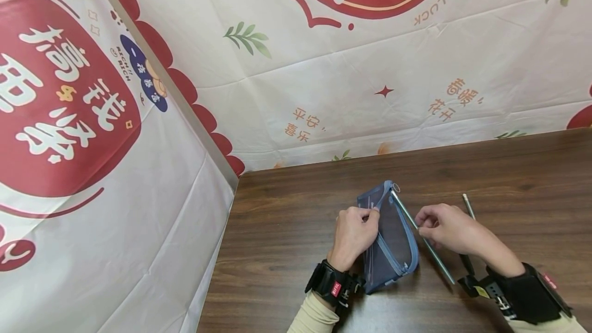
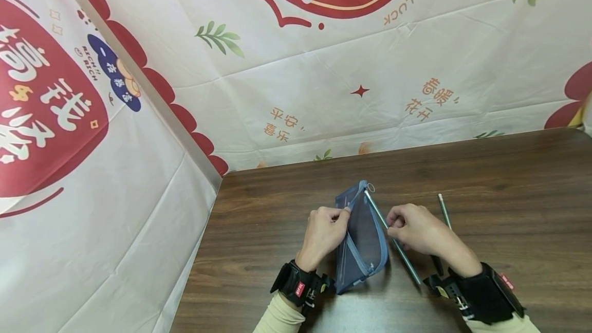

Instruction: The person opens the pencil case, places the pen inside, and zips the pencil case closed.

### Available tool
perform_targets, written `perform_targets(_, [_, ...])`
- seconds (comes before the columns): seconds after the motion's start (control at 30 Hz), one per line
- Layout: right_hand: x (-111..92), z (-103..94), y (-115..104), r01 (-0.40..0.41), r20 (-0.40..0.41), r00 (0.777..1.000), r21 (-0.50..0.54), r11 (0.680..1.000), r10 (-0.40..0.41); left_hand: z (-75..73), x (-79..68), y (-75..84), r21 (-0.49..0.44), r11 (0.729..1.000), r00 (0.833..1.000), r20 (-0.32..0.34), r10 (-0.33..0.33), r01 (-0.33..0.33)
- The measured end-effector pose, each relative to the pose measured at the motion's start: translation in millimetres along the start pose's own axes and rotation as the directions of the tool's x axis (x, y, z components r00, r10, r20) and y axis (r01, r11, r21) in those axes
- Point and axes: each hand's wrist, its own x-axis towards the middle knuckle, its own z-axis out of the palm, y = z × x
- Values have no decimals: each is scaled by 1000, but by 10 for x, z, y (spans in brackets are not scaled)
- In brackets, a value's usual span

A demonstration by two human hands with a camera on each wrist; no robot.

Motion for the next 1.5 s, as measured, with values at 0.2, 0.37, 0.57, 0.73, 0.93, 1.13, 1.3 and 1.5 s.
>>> perform_targets(0.2, [0, 0, -10, -1, 31, 1000, 7, 1000, 1, 0, 1, -3, 8, 1000, 1000, -3, 5, -5])
perform_targets(0.37, [4, 15, -27, -15, 40, 999, 27, 1000, 14, -2, -2, -1, 6, 1000, 1000, -3, -5, 6])
perform_targets(0.57, [4, 52, -35, -13, 31, 999, 11, 1000, 13, -8, -9, 5, -5, 1000, 1000, -1, -11, 11])
perform_targets(0.73, [-4, 54, -34, -13, 35, 999, 17, 1000, 12, -14, -16, 10, -18, 1000, 1000, 2, -19, 20])
perform_targets(0.93, [11, 39, -43, -40, 69, 997, 54, 998, 36, -12, -12, 6, -16, 1000, 1000, 5, -25, 25])
perform_targets(1.13, [-3, 32, -38, -41, 80, 996, 112, 993, 32, -2, -12, 15, -12, 1000, 1000, 12, -29, 29])
perform_targets(1.3, [0, 27, -40, -38, 80, 997, 171, 985, 25, 7, -9, 14, -3, 1000, 1000, 7, -29, 29])
perform_targets(1.5, [30, 36, -39, -43, 97, 995, 232, 972, 21, 7, -6, 18, -1, 999, 999, 15, -41, 41])
